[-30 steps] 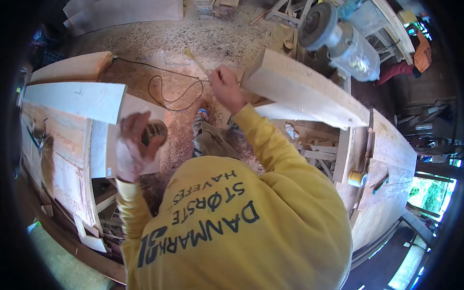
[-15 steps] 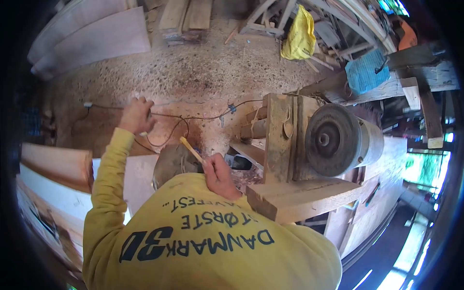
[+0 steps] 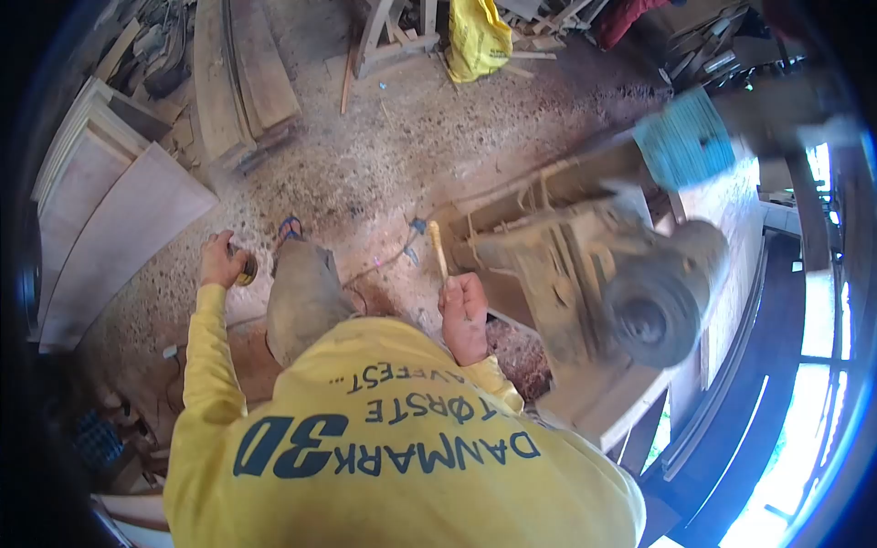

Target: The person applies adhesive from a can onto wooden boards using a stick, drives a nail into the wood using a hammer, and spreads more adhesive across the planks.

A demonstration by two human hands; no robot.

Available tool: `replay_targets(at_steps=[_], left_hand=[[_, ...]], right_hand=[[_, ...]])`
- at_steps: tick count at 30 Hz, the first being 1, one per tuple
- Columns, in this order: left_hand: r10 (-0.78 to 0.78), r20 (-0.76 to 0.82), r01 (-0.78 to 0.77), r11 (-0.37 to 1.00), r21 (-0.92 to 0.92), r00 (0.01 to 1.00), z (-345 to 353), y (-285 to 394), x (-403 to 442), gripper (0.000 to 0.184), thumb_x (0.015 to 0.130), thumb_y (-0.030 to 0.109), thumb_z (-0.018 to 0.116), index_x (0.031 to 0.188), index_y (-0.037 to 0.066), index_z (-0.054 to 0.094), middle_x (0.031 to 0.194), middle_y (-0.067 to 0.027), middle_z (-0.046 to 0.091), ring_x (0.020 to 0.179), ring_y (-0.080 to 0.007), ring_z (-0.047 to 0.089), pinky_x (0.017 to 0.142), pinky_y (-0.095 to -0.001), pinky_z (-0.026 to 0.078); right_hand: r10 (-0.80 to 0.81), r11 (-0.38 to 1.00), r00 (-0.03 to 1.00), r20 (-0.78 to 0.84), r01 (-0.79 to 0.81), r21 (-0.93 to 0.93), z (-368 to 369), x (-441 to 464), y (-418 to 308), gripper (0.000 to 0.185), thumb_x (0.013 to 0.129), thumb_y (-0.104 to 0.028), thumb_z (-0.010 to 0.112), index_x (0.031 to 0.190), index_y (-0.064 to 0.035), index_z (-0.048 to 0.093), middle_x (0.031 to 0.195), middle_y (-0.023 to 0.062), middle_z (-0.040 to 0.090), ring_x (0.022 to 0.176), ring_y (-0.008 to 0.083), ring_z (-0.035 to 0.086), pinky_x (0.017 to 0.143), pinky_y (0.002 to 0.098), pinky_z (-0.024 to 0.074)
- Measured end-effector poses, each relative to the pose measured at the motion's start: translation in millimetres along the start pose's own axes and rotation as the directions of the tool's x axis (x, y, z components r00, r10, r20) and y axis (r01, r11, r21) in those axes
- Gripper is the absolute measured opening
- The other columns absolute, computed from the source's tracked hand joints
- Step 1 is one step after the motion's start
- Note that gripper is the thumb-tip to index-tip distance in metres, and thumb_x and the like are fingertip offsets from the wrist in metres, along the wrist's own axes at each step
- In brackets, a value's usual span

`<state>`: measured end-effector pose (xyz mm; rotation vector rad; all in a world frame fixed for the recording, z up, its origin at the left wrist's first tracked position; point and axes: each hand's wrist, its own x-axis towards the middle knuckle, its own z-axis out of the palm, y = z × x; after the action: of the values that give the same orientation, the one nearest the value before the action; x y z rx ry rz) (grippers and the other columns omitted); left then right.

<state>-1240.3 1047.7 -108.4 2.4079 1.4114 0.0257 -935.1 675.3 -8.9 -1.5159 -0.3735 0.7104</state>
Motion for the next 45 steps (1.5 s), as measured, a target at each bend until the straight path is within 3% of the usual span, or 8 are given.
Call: replay_targets(at_steps=[4, 8, 11, 13, 19, 26, 33, 45], left_hand=[[0.048, -0.006, -0.048, 0.999, 0.014, 0.999, -20.0, -97.6, 77.3, 0.063, 0.077, 0.032, 0.078, 0.129, -0.002, 0.064, 0.123, -0.0258, 0.063, 0.118, -0.0441, 0.058, 0.103, -0.0510, 0.048], [-0.134, 0.374, 0.073, 0.982, 0.173, 0.918, -73.5, -177.3, 131.0, 0.079, 0.078, 0.028, 0.082, 0.146, 0.002, 0.052, 0.137, -0.0295, 0.057, 0.129, -0.0458, 0.054, 0.110, -0.0512, 0.045], [-0.164, 0.520, 0.006, 0.956, 0.292, 0.838, -65.3, -233.8, 162.2, 0.075, 0.074, 0.034, 0.084, 0.137, 0.004, 0.060, 0.137, -0.0285, 0.058, 0.128, -0.0437, 0.056, 0.108, -0.0523, 0.048], [-0.087, 0.606, -0.092, 0.961, 0.259, 0.791, -75.4, -213.2, 183.1, 0.062, 0.070, 0.037, 0.084, 0.120, 0.004, 0.069, 0.122, -0.0253, 0.066, 0.118, -0.0429, 0.062, 0.099, -0.0514, 0.053], [0.256, 0.633, -0.377, 0.924, 0.062, 0.731, -65.3, -127.8, 290.2, 0.059, 0.066, 0.038, 0.085, 0.113, 0.005, 0.072, 0.113, -0.0218, 0.069, 0.110, -0.0451, 0.063, 0.098, -0.0509, 0.053], [0.671, 0.473, -0.707, 0.695, -0.133, 0.571, -85.5, 44.0, 421.2, 0.054, 0.073, 0.038, 0.077, 0.120, 0.011, 0.069, 0.126, -0.0211, 0.064, 0.121, -0.0455, 0.057, 0.101, -0.0555, 0.049], [0.682, 0.519, -0.753, 0.650, -0.107, 0.515, -140.8, 205.7, 476.9, 0.055, 0.076, 0.033, 0.078, 0.126, 0.014, 0.066, 0.126, -0.0188, 0.061, 0.122, -0.0436, 0.055, 0.101, -0.0548, 0.049], [0.436, 0.710, -0.742, 0.645, 0.181, 0.553, -74.6, 337.4, 611.0, 0.060, 0.075, 0.041, 0.084, 0.128, 0.018, 0.067, 0.139, -0.0134, 0.059, 0.132, -0.0394, 0.052, 0.105, -0.0563, 0.048]], right_hand=[[-0.076, 0.995, 0.974, 0.213, 0.088, -0.052, 142.8, 124.4, -37.9, 0.018, 0.108, -0.023, 0.058, 0.098, -0.0088, 0.054, 0.080, -0.0046, 0.048, 0.071, 0.0055, 0.042, 0.061, 0.0240, 0.0379], [-0.252, 0.943, 0.888, 0.384, 0.315, -0.110, 307.0, 241.7, -132.1, 0.022, 0.107, -0.027, 0.059, 0.098, -0.0075, 0.055, 0.080, -0.0020, 0.050, 0.075, 0.0096, 0.047, 0.065, 0.0295, 0.0435], [-0.368, 0.922, 0.835, 0.409, 0.385, 0.044, 379.1, 274.9, -186.2, 0.024, 0.107, -0.027, 0.058, 0.097, -0.0052, 0.054, 0.080, 0.0007, 0.053, 0.074, 0.0139, 0.048, 0.065, 0.0330, 0.0444], [-0.334, 0.927, 0.877, 0.345, 0.372, -0.048, 387.3, 282.6, -193.0, 0.025, 0.107, -0.027, 0.058, 0.095, -0.0057, 0.054, 0.080, 0.0015, 0.052, 0.074, 0.0138, 0.048, 0.065, 0.0337, 0.0442], [-0.268, 0.900, 0.964, -0.006, 0.248, -0.360, 326.1, 277.2, -196.0, 0.023, 0.106, -0.029, 0.058, 0.093, -0.0099, 0.053, 0.078, 0.0006, 0.049, 0.069, 0.0121, 0.046, 0.056, 0.0318, 0.0409], [-0.046, 0.999, 0.886, -0.462, 0.031, -0.041, 261.3, 263.0, -164.9, 0.030, 0.107, -0.034, 0.059, 0.090, -0.0100, 0.054, 0.071, -0.0043, 0.052, 0.061, 0.0063, 0.045, 0.053, 0.0276, 0.0383], [0.105, 0.993, 0.832, -0.545, -0.058, 0.102, 215.8, 333.4, -144.7, 0.035, 0.106, -0.037, 0.059, 0.086, -0.0089, 0.054, 0.070, -0.0040, 0.052, 0.061, 0.0061, 0.046, 0.055, 0.0253, 0.0388], [0.100, 0.967, 0.718, -0.688, 0.092, 0.236, 52.9, 472.0, -223.2, 0.029, 0.108, -0.034, 0.057, 0.093, -0.0105, 0.051, 0.071, -0.0040, 0.050, 0.061, 0.0065, 0.044, 0.053, 0.0242, 0.0384]])
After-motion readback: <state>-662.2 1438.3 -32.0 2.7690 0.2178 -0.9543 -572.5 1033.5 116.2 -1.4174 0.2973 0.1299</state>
